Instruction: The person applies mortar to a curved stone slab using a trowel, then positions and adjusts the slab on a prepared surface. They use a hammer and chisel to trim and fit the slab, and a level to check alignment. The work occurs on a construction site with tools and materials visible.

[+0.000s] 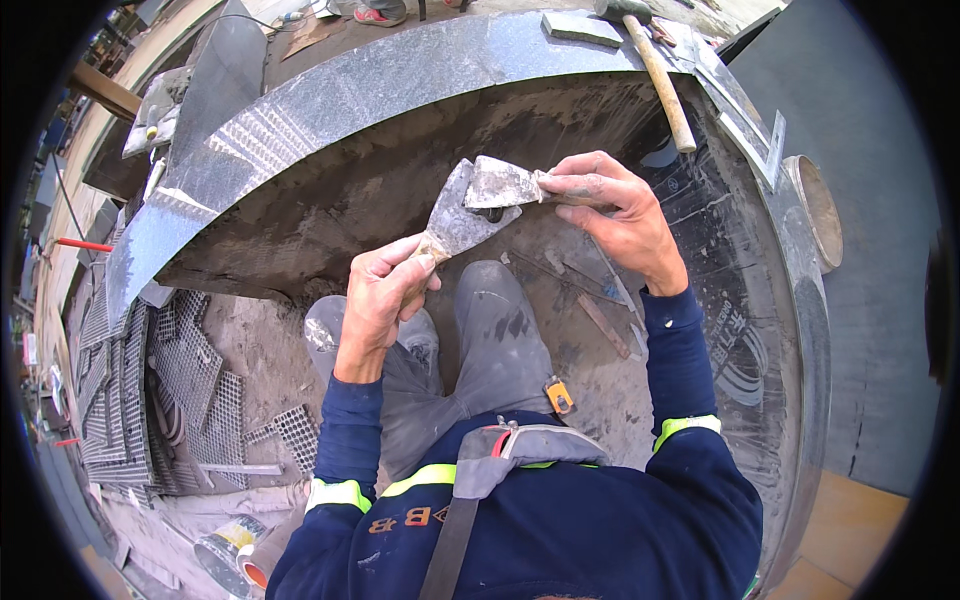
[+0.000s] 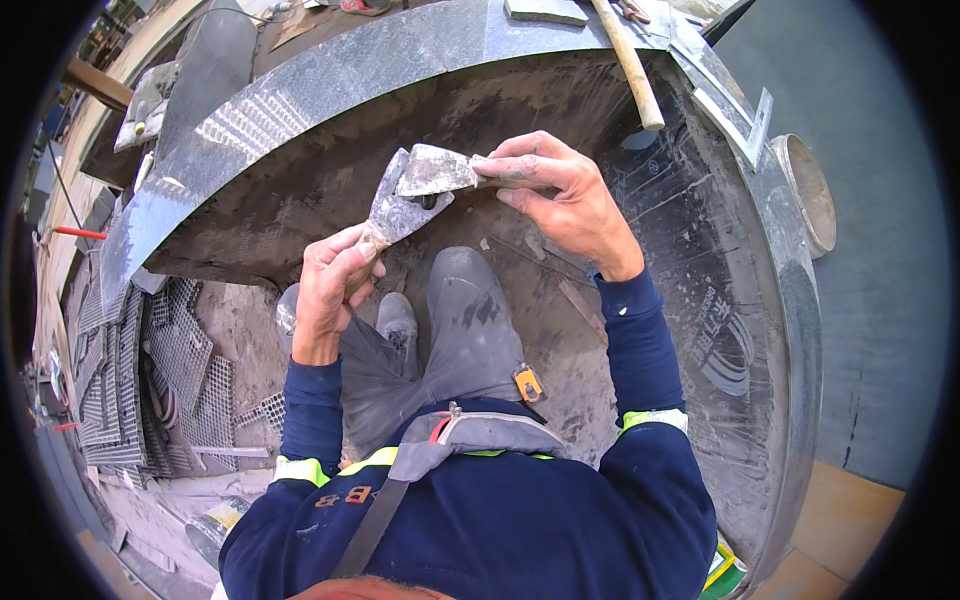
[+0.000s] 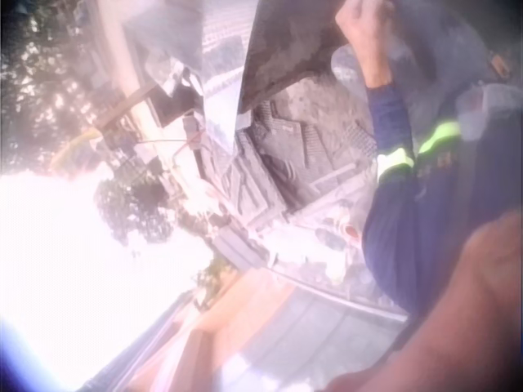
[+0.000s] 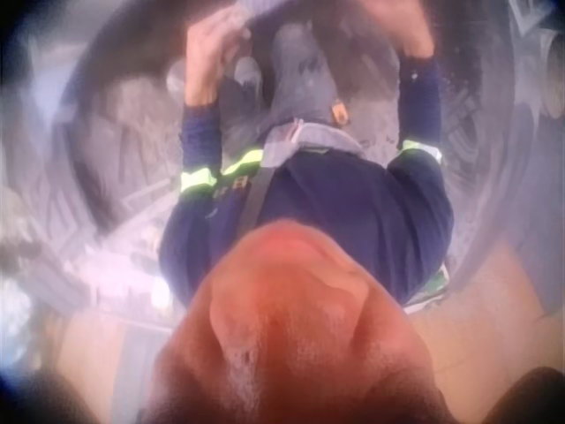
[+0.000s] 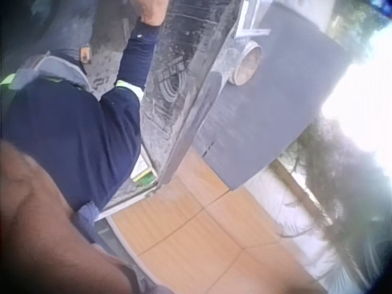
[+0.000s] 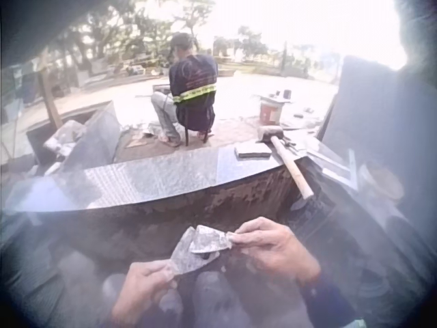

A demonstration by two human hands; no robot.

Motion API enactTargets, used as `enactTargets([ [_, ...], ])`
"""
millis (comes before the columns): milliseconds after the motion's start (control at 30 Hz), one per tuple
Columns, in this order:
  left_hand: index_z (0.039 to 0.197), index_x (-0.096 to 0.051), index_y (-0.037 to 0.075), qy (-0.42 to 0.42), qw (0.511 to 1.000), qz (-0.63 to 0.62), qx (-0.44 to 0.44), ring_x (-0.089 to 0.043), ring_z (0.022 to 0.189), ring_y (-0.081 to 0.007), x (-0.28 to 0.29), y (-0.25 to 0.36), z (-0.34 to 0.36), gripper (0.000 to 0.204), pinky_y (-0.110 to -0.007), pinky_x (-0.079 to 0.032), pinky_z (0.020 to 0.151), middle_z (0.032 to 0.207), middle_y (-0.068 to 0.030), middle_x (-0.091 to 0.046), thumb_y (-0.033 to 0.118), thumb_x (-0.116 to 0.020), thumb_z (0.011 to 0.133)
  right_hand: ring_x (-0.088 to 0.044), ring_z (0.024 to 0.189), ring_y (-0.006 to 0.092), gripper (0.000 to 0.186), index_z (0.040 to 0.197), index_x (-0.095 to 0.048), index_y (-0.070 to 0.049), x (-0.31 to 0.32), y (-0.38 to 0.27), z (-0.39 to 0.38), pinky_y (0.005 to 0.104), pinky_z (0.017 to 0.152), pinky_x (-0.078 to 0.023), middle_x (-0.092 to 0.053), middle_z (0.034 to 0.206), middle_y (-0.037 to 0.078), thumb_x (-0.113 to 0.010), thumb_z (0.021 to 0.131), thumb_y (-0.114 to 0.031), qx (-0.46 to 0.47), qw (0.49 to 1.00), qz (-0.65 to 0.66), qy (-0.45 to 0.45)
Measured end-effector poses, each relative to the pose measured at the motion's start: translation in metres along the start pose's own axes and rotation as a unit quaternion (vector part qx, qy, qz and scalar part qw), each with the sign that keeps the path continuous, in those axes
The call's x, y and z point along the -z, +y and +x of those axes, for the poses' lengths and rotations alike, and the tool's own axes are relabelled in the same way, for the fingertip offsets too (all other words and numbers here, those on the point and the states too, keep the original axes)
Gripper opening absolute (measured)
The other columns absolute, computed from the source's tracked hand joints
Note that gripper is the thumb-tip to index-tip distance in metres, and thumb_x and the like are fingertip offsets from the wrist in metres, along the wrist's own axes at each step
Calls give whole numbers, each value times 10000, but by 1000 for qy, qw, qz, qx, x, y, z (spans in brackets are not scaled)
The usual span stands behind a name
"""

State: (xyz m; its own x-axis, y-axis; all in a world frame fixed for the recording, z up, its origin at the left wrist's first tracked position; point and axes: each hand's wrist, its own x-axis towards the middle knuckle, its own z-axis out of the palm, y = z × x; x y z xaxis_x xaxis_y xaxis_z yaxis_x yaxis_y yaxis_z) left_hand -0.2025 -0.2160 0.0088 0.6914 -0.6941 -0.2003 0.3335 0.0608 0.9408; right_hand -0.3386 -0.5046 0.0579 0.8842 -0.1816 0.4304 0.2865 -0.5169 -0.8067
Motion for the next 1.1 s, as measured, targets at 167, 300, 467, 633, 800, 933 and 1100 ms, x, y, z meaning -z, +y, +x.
enactTargets([
  [167, 1322, -677, -100, -2, 998, -63, -22, -571, 596, -49, 11, -9, -1, 419, -192, -363, 418, 863, -90, -718, 113, -679, 961, -712, 1057, 202, 461, 1218, -816, -158, 5, 15, 5, 331, 895, -594, -716, 1178, 57, -740, 835, 86, -10, 994, -105, 35],
  [300, 1330, -698, -49, 84, 994, 49, -47, -537, 587, -34, 8, -2, 0, 387, -191, -339, 431, 841, -44, -696, 120, -678, 983, -717, 1010, 214, 450, 1224, -812, -184, -2, 10, 4, 342, 840, -602, -724, 1159, 51, -739, 847, 50, 13, 976, -200, 84],
  [467, 1316, -734, -6, 128, 960, 223, -110, -574, 678, -20, 2, 3, 2, 350, -196, -423, 562, 855, 6, -703, 111, -707, 987, -701, 970, 231, 412, 1192, -803, -193, -17, -21, 12, 347, 790, -591, -716, 1125, 26, -721, 850, 21, 75, 929, -362, 4],
  [633, 1233, -768, -1, 155, 934, 279, -159, -626, 778, -19, -2, -5, -2, 316, -220, -518, 693, 904, 0, -763, 120, -745, 942, -689, 965, 210, 392, 1165, -802, -193, -15, -30, 22, 354, 765, -579, -712, 1111, -2, -708, 841, 6, 107, 920, -376, 0],
  [800, 1265, -753, -23, 123, 962, 222, -102, -607, 753, -29, 2, -6, -3, 343, -225, -497, 658, 904, -20, -750, 128, -740, 957, -695, 977, 227, 375, 1132, -814, -184, -14, -28, 23, 367, 802, -582, -713, 1101, 4, -712, 831, 15, 81, 928, -362, -25],
  [933, 1315, -736, -14, 98, 983, 148, -44, -522, 659, -11, 3, -1, -3, 361, -213, -396, 547, 824, -4, -692, 131, -705, 986, -702, 1002, 242, 410, 1165, -817, -172, -19, -19, 19, 366, 841, -587, -711, 1116, 27, -725, 823, 33, 23, 950, -306, -58],
  [1100, 1378, -677, -35, 87, 995, 6, -38, -451, 542, -3, 1, -16, 1, 419, -180, -298, 444, 821, -45, -688, 130, -660, 993, -704, 1023, 222, 447, 1247, -801, -158, -28, 1, 10, 323, 883, -572, -707, 1155, 69, -724, 864, 58, -13, 995, -90, 32],
])
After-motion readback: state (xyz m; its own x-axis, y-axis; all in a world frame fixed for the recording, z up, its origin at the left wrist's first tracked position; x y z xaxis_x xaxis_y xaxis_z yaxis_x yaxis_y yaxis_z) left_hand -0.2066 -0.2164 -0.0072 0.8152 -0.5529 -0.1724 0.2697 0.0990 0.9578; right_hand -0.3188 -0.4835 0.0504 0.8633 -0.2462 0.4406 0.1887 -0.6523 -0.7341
